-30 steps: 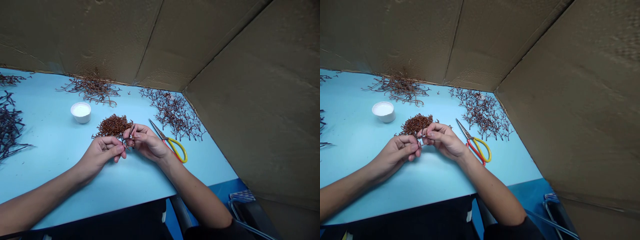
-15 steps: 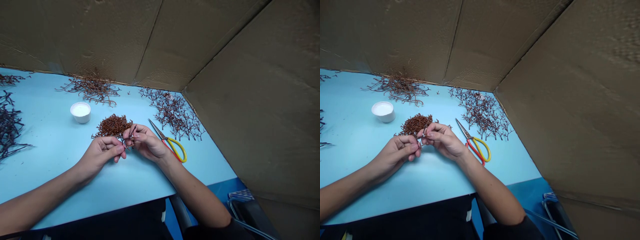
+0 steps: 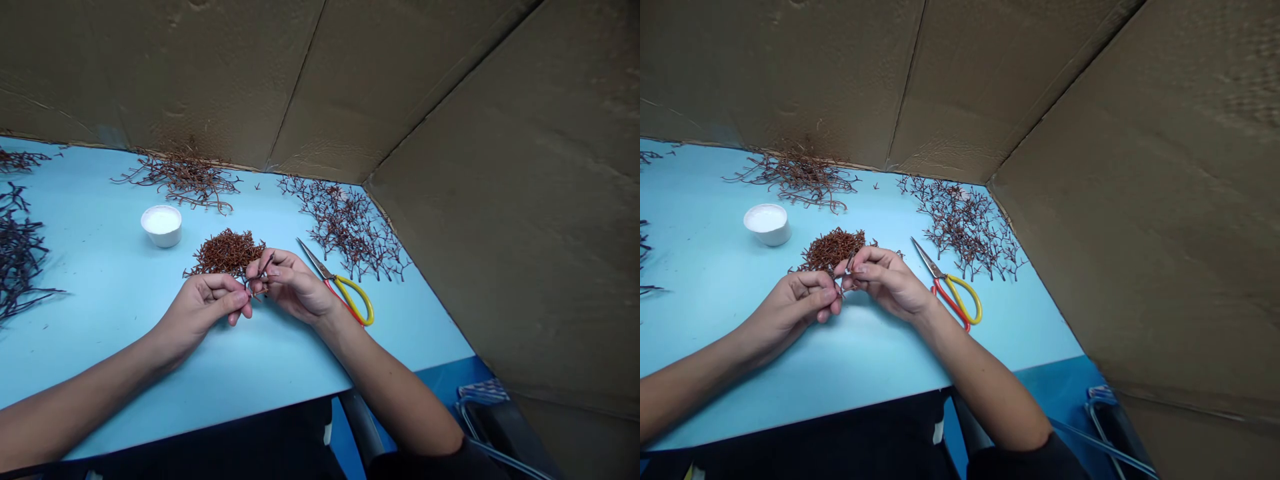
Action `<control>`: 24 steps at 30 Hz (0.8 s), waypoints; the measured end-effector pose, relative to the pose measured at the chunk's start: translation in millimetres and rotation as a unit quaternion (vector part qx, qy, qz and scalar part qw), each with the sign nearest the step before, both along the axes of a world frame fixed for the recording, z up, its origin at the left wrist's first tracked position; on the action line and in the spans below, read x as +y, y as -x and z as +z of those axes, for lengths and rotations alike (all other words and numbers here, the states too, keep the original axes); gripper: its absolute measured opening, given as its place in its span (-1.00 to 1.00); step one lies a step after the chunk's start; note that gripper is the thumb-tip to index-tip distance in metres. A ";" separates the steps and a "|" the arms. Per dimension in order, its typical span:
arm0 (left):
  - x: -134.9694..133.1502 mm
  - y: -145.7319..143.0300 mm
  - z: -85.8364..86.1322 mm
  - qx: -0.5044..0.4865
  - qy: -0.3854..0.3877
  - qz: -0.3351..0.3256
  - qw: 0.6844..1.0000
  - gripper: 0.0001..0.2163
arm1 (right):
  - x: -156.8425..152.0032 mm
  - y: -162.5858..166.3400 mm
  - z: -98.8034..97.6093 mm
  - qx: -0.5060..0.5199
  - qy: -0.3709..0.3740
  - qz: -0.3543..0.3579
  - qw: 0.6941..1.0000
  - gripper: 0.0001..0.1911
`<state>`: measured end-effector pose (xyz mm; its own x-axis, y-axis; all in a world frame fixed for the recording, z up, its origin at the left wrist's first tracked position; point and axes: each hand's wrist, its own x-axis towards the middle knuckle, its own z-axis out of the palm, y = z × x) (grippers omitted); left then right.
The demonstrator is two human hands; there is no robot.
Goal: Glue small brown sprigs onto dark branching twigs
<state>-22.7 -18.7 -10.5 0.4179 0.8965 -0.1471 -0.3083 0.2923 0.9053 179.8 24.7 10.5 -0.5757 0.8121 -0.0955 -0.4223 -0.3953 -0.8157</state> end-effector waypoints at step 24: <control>-1.5 -0.2 -0.9 0.002 0.001 -0.020 1.000 -0.74 | -4.3 6.4 -0.5 0.001 -0.018 0.006 1.000 -0.72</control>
